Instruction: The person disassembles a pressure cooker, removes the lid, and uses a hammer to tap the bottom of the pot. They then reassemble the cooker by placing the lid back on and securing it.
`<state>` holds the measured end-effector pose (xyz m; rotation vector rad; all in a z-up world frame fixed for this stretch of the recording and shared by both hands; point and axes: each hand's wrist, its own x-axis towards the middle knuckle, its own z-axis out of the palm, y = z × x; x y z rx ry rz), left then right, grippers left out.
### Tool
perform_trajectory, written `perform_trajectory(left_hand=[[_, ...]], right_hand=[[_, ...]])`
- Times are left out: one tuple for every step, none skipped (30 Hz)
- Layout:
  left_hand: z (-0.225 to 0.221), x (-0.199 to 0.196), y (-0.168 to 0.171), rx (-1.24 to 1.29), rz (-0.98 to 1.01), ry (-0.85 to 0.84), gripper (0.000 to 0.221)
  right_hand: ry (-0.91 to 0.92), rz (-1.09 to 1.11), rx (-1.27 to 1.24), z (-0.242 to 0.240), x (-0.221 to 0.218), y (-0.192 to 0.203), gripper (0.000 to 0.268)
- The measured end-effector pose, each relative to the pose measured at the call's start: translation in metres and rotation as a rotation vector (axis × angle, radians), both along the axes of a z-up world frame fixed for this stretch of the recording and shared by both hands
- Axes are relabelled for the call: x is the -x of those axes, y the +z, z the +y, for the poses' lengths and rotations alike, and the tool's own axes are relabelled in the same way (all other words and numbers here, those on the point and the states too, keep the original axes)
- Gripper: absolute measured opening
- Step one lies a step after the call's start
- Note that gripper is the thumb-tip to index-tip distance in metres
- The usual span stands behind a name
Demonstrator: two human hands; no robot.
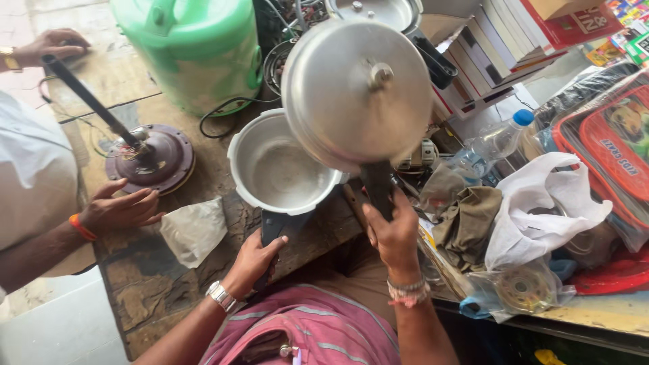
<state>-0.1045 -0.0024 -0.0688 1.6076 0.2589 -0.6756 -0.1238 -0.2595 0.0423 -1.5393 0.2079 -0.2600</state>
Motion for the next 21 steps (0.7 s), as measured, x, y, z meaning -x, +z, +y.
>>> perform_trajectory(left_hand=[[0.002,0.0,0.001,0.0,0.011,-0.007,0.029],[0.005,-0.004,0.003,-0.002,0.017,-0.022,0.029],[0.006,-0.006,0.004,-0.016,0.016,-0.031,0.028],[0.007,-0.007,0.005,-0.03,0.021,-0.039,0.028],[0.008,-0.008,0.005,-0.045,0.026,-0.047,0.027],[0.008,-0.006,0.005,-0.04,0.01,-0.047,0.029],[0.009,-0.004,0.003,-0.036,-0.006,-0.047,0.03],[0.008,-0.004,0.002,-0.026,-0.026,-0.043,0.032],[0.009,-0.004,0.001,-0.029,-0.003,-0.043,0.031],[0.011,-0.004,0.0,-0.028,0.018,-0.043,0.031],[0.012,-0.004,-0.002,-0.026,0.04,-0.043,0.031],[0.013,-0.006,-0.003,-0.02,0.029,-0.043,0.031],[0.014,-0.005,-0.005,-0.013,0.017,-0.042,0.032],[0.014,-0.006,-0.006,-0.007,0.005,-0.045,0.032],[0.015,-0.007,-0.007,-0.003,-0.015,-0.054,0.033],[0.015,-0.007,-0.008,-0.001,-0.034,-0.059,0.033],[0.015,-0.009,-0.008,0.001,-0.053,-0.064,0.034],[0.017,-0.007,-0.008,0.011,-0.027,-0.057,0.035],[0.018,-0.004,-0.007,0.021,-0.002,-0.051,0.037],[0.019,-0.006,-0.006,0.03,0.017,-0.049,0.038],[0.018,-0.009,-0.004,0.022,0.028,-0.044,0.038]], right_hand=[[0.047,0.001,-0.01,0.005,-0.007,0.009,0.032],[0.085,-0.003,-0.022,0.011,-0.017,0.018,0.032],[0.123,-0.007,-0.034,0.016,-0.03,0.026,0.032],[0.168,0.0,-0.086,0.022,-0.043,0.034,0.031],[0.214,0.006,-0.138,0.028,-0.059,0.04,0.029],[0.255,0.013,-0.164,0.034,-0.075,0.044,0.031],[0.296,0.02,-0.19,0.042,-0.094,0.047,0.034],[0.335,0.01,-0.192,0.051,-0.116,0.05,0.031],[0.373,0.001,-0.195,0.06,-0.137,0.05,0.028],[0.382,0.023,-0.184,0.069,-0.158,0.049,0.026],[0.391,0.045,-0.174,0.078,-0.177,0.045,0.024],[0.388,0.064,-0.154,0.087,-0.196,0.04,0.023],[0.386,0.084,-0.133,0.096,-0.215,0.034,0.022],[0.38,0.104,-0.112,0.103,-0.232,0.027,0.021],[0.402,0.075,-0.109,0.108,-0.247,0.021,0.021],[0.429,0.048,-0.108,0.115,-0.26,0.014,0.021],[0.456,0.02,-0.107,0.119,-0.274,0.011,0.021],[0.469,0.052,-0.12,0.124,-0.286,0.009,0.022],[0.483,0.083,-0.133,0.128,-0.297,0.01,0.023],[0.492,0.108,-0.146,0.131,-0.309,0.013,0.024],[0.511,0.126,-0.08,0.134,-0.319,0.018,0.03]])
